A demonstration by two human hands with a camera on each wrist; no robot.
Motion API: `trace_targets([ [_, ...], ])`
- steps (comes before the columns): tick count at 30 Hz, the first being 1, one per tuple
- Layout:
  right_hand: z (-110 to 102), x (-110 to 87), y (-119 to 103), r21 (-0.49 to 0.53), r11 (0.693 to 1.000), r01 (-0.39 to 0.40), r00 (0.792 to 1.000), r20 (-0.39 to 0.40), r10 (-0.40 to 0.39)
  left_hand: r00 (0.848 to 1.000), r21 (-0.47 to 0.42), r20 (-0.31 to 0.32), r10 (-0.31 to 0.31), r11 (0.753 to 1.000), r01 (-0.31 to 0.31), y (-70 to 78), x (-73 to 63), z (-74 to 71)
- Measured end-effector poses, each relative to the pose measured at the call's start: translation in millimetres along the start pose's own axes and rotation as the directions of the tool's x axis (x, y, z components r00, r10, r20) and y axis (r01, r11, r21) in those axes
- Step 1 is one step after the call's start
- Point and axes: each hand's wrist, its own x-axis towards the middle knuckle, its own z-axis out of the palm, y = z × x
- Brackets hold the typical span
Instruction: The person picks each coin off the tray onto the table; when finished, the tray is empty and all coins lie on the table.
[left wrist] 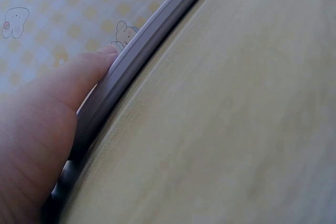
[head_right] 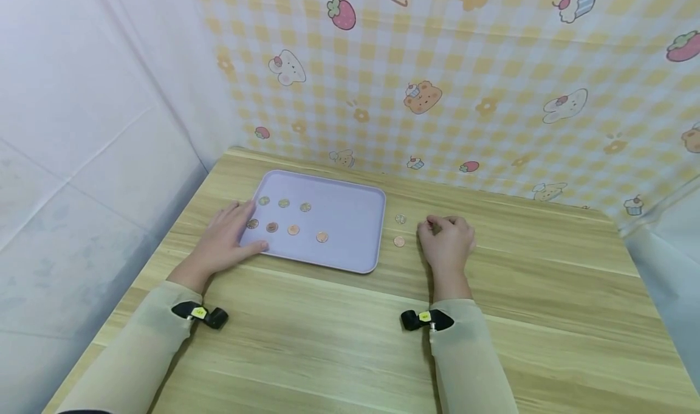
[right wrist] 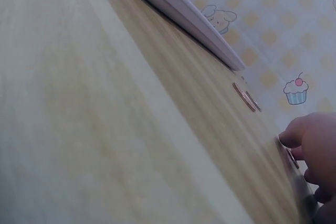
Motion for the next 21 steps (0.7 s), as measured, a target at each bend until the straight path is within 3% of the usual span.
trace_targets([
  [3, -1.9, -1.3, -2.7, 0.003, 1.0, 0.014, 1.0, -0.002, -0.014, 1.0, -0.007, 0.004, -0.001, 1.0, 0.001, 1.2, 0.6, -0.9],
  [7, -1.0, -3.0, -7.3, -0.005, 0.996, 0.089, 0.995, -0.035, -0.089, 1.0, -0.006, 0.011, -0.005, 1.0, 0.005, 2.5, 0.9, -2.9],
  [14, 13.1, -7.3, -22.3, -0.006, 0.967, 0.255, 0.961, -0.107, -0.254, 1.0, 0.003, 0.007, 0.0, 1.0, 0.0, 0.8, 1.0, -4.1],
  [17, 24.7, -11.7, -32.4, -0.006, 0.934, 0.358, 0.925, -0.131, -0.356, 1.0, 0.008, 0.012, 0.009, 1.0, -0.009, 0.9, 1.7, -4.2],
  [21, 41.4, -20.0, -49.8, -0.053, 0.857, 0.512, 0.845, -0.145, -0.514, 0.999, 0.013, 0.025, 0.021, 1.0, -0.021, 0.1, 1.8, -3.2],
])
